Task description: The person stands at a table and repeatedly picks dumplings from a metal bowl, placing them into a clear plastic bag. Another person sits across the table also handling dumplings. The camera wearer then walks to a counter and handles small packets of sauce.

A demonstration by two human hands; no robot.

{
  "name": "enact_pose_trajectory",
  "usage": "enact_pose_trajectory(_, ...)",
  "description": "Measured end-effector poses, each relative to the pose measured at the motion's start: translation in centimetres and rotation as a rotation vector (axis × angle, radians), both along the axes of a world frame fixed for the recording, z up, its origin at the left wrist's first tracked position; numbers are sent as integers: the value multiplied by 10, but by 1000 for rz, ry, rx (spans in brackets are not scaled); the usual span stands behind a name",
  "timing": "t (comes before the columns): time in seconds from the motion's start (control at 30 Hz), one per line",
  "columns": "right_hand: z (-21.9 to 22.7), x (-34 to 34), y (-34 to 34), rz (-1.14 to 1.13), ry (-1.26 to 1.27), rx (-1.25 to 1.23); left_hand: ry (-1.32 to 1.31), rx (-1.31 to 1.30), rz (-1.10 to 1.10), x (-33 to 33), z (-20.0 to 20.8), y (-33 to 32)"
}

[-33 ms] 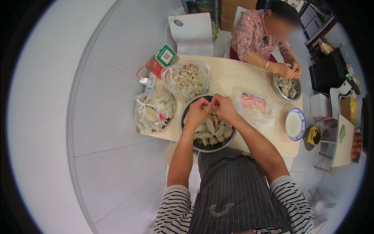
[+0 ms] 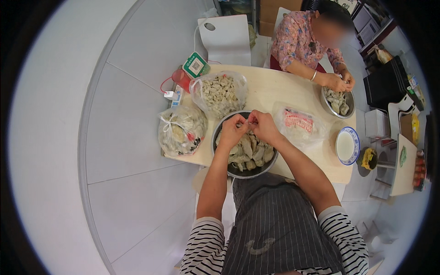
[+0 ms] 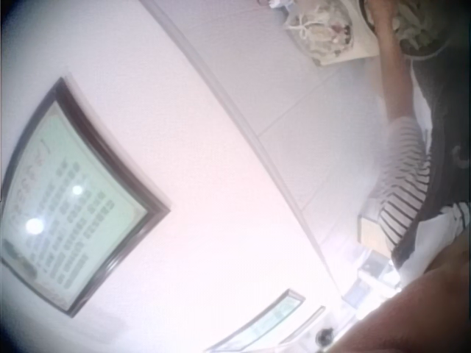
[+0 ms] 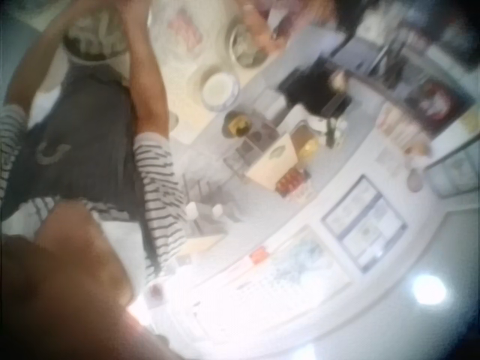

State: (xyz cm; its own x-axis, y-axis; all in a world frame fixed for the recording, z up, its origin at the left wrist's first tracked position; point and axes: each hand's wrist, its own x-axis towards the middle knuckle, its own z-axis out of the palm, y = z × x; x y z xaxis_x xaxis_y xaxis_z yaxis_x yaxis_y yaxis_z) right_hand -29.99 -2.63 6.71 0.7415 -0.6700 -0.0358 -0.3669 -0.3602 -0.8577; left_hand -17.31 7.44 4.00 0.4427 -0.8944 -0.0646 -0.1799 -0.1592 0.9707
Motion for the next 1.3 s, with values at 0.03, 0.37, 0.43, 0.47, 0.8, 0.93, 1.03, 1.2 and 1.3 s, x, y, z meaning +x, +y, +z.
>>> enact_pose_trajectory(0.03,-1,1,-1,-6,-29,46,-137,-29,17,0,7,-1)
enact_pose_trajectory(0.37,-49,-2,-10,214,-25,-427,-396,28,3,4,0,12)
enact_pose_trajectory(0.43,-58,-6,1,311,282,-382,-655,139,-34,-4,-15,23)
enact_pose_trajectory(0.47,-59,-5,3,353,434,-356,-549,261,-70,-5,-18,23)
enact_pose_trajectory(0.8,-37,-20,3,311,123,-159,-441,69,-42,-11,-10,32)
enact_pose_trajectory(0.93,-18,-28,6,317,-10,11,-45,100,-47,-10,7,26)
enact_pose_trajectory(1.03,-18,-33,10,272,-64,108,96,69,23,-16,10,27)
enact_pose_trajectory(1.2,-29,-33,21,86,-34,-19,-226,61,95,-28,15,20)
enact_pose_trajectory(1.3,-17,-29,33,45,138,-217,-528,26,121,-31,5,20)
